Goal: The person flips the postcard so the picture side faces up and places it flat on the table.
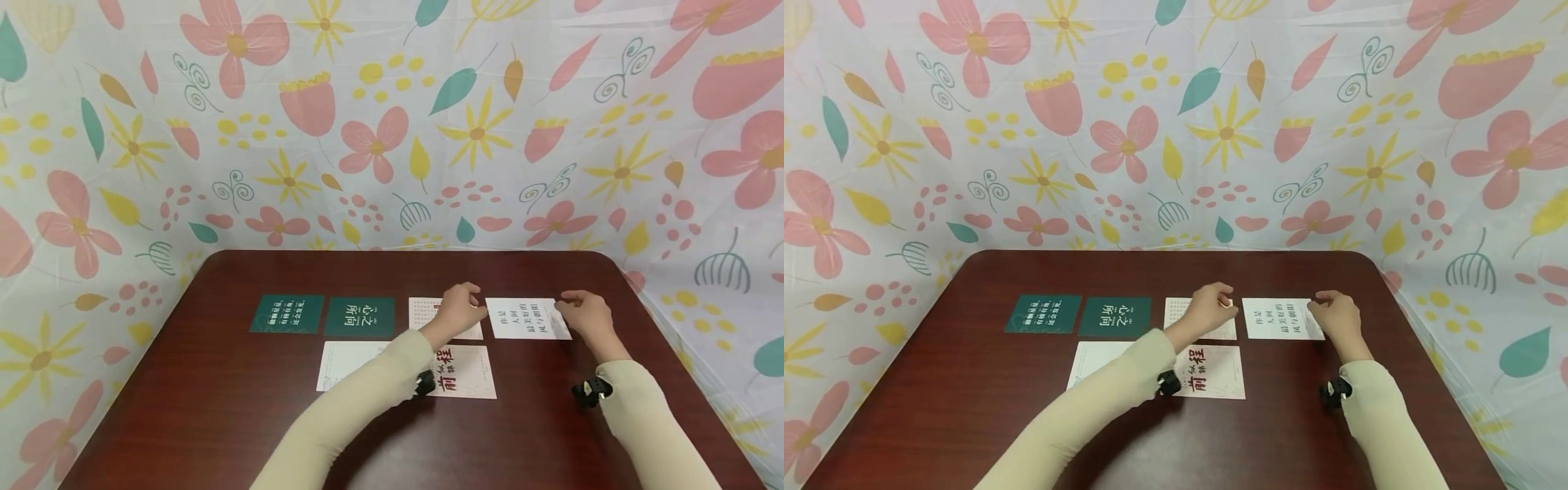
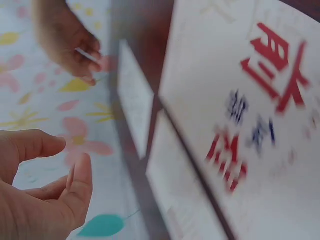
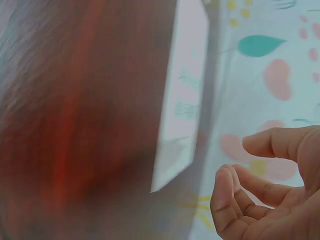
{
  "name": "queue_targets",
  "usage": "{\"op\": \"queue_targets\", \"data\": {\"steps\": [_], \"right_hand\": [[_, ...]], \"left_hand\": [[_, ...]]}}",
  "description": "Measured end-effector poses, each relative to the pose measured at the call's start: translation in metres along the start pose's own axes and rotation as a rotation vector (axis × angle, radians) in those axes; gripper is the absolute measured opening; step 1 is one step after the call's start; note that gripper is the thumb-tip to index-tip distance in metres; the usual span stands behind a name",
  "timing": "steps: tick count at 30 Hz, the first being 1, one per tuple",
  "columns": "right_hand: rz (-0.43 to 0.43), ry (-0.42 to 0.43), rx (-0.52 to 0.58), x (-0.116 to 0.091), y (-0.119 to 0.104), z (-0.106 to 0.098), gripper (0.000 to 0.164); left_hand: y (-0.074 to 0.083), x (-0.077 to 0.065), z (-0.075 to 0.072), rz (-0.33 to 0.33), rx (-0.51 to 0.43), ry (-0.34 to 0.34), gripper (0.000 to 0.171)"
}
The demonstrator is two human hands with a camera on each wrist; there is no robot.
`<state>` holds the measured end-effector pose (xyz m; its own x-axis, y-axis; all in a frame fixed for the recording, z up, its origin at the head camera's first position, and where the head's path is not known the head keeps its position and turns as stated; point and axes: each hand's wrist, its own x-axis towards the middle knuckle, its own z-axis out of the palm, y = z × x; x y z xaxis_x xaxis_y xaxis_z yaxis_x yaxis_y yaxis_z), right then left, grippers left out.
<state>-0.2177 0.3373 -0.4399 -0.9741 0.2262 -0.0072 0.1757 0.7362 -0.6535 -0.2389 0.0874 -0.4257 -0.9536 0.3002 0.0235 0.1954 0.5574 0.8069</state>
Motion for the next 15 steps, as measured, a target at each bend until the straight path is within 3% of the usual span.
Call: {"op": "queue_targets", "data": {"steps": [10, 15], "right_hand": [[-0.184, 0.171, 0.052, -0.036, -0.052, -0.016, 0.044], [-0.310, 0.285, 0.098, -0.056, -0.079, -0.014, 0.044]], "left_hand": [[-0.021, -0.047, -0.095, 0.096, -0.049, 0.108, 0.032], [-0.038, -0.076, -0.133, 0.155, 0.065, 0.228, 0.040]]}}
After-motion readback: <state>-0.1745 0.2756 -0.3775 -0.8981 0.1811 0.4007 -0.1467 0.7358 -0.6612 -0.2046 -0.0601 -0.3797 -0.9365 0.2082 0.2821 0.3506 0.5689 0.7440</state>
